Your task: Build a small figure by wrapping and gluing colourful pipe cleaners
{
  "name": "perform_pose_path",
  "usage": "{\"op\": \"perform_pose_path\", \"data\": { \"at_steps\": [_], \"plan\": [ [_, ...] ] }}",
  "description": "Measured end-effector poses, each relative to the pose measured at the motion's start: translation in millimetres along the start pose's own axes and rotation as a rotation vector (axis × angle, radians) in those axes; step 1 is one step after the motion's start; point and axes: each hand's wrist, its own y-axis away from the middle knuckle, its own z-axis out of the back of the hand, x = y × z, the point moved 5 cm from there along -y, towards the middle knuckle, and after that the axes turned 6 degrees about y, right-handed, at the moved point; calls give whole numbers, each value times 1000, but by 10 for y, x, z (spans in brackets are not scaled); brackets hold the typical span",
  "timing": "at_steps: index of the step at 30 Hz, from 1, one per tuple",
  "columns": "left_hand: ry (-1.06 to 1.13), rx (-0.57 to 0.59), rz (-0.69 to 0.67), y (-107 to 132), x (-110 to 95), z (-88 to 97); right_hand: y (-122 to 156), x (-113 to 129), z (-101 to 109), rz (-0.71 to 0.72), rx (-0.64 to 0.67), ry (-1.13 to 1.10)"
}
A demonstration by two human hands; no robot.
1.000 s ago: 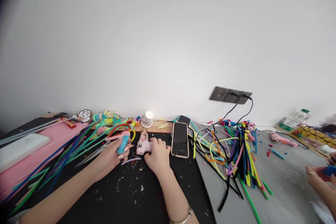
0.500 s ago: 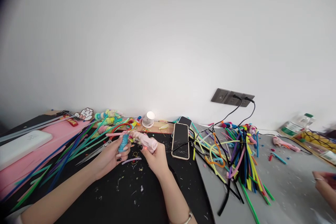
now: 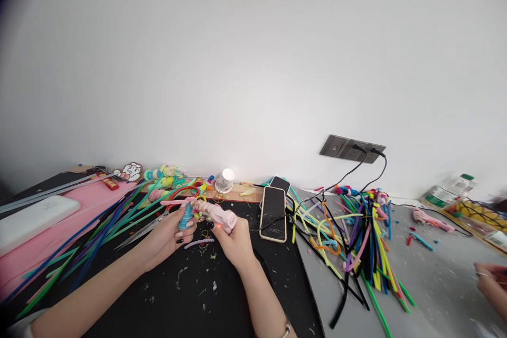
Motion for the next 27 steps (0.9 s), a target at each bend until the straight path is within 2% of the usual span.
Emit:
{"op": "perform_pose_path", "data": {
  "at_steps": [27],
  "plan": [
    [41,8,36,57,-64,-90,-5,66,36,10,-20,-8]
  ]
}}
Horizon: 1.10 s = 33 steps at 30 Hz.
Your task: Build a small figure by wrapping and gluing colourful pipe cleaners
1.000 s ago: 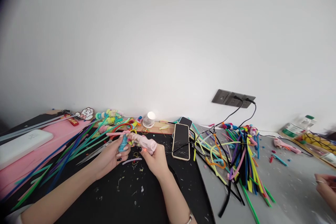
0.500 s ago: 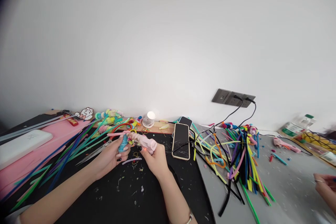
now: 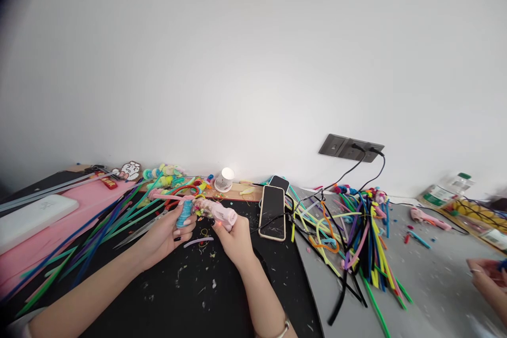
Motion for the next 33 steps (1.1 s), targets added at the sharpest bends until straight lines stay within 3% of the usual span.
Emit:
{"op": "perform_pose_path", "data": {
  "at_steps": [7,15,21,24,29,33],
  "plan": [
    [-9,-52,-15,23,-24,-10,5,13,2,16,0,36],
    [-88,-61,-144,0,-76,28,8,-48,85,-115,-49,620],
    [-308,-80,-309,-27,-110,69,53,-98,25,-185,7,805],
    [-390,-85,-354,-6,-125,78,64,25,18,-91,-28,762],
    [-589,-79,-415,39,-132,57,92,310,-17,192,-33,457],
    [-778,-77,-467,52,-140,30,134,343,-22,236,-97,293]
  ]
}}
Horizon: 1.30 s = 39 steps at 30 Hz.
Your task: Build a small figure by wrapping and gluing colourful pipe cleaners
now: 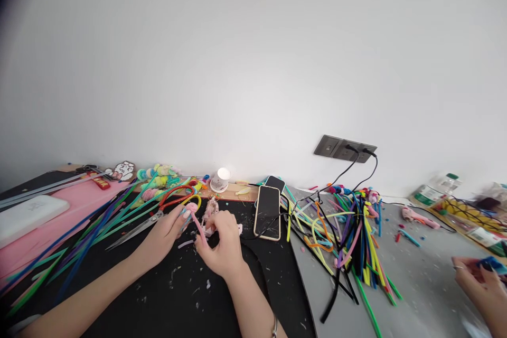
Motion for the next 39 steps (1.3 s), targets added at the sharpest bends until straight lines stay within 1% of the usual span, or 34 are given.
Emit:
{"op": "perform_pose_path", "data": {
  "at_steps": [2,5,7,12,15,18,21,25,31,32,35,39],
  "plan": [
    [-30,14,1,-1,-1,-8,11,-21,2,-30,-37,-52],
    [38,35,50,3,19,-32,4,-77,6,-115,-72,-126],
    [145,58,129,11,54,-69,-7,-125,-7,-190,-71,-195],
    [466,158,341,56,131,-188,-21,-253,-97,-359,-8,-413],
    [602,242,435,87,152,-233,-26,-316,-134,-405,4,-459],
    [682,329,508,117,164,-263,-26,-360,-170,-419,25,-498],
    [657,386,521,138,162,-273,-20,-393,-208,-431,54,-521],
    [672,404,550,163,154,-283,-20,-421,-221,-450,40,-543],
    [774,313,603,115,185,-271,-12,-389,-203,-458,39,-487],
    [787,311,612,109,191,-275,-7,-379,-202,-457,44,-474],
    [800,308,587,95,185,-272,6,-357,-200,-443,48,-432],
    [733,330,513,104,137,-256,15,-352,-202,-420,52,-386]
  ]
}}
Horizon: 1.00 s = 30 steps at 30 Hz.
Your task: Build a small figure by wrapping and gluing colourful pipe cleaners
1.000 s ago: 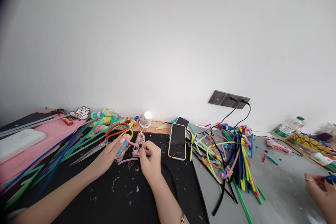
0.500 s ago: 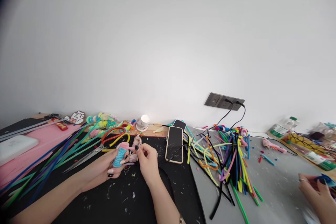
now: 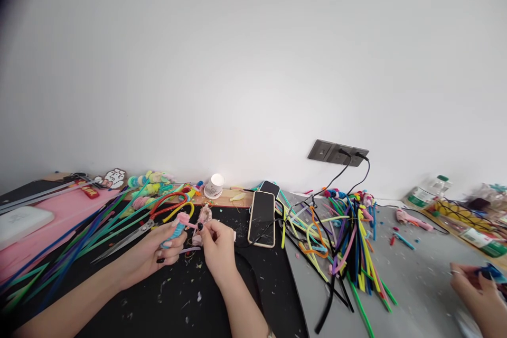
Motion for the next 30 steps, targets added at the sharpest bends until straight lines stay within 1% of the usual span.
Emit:
{"op": "perform_pose_path", "data": {
  "at_steps": [4,8,10,16,21,25,30],
  "plan": [
    [-97,-10,-45,21,-23,-3,-4,17,12,17,-1,39],
    [-176,-98,-66,-2,-16,68,-2,52,24,31,-8,66],
    [-217,-115,-69,-16,-9,86,3,64,24,39,-10,70],
    [-263,-81,-78,-11,4,36,3,60,17,53,-6,69],
    [-188,-84,-2,-4,45,31,2,65,17,56,-4,80],
    [-127,-48,38,-8,69,11,6,90,20,53,-10,95],
    [-104,6,34,-15,88,-15,-2,90,27,45,-14,106]
  ]
}}
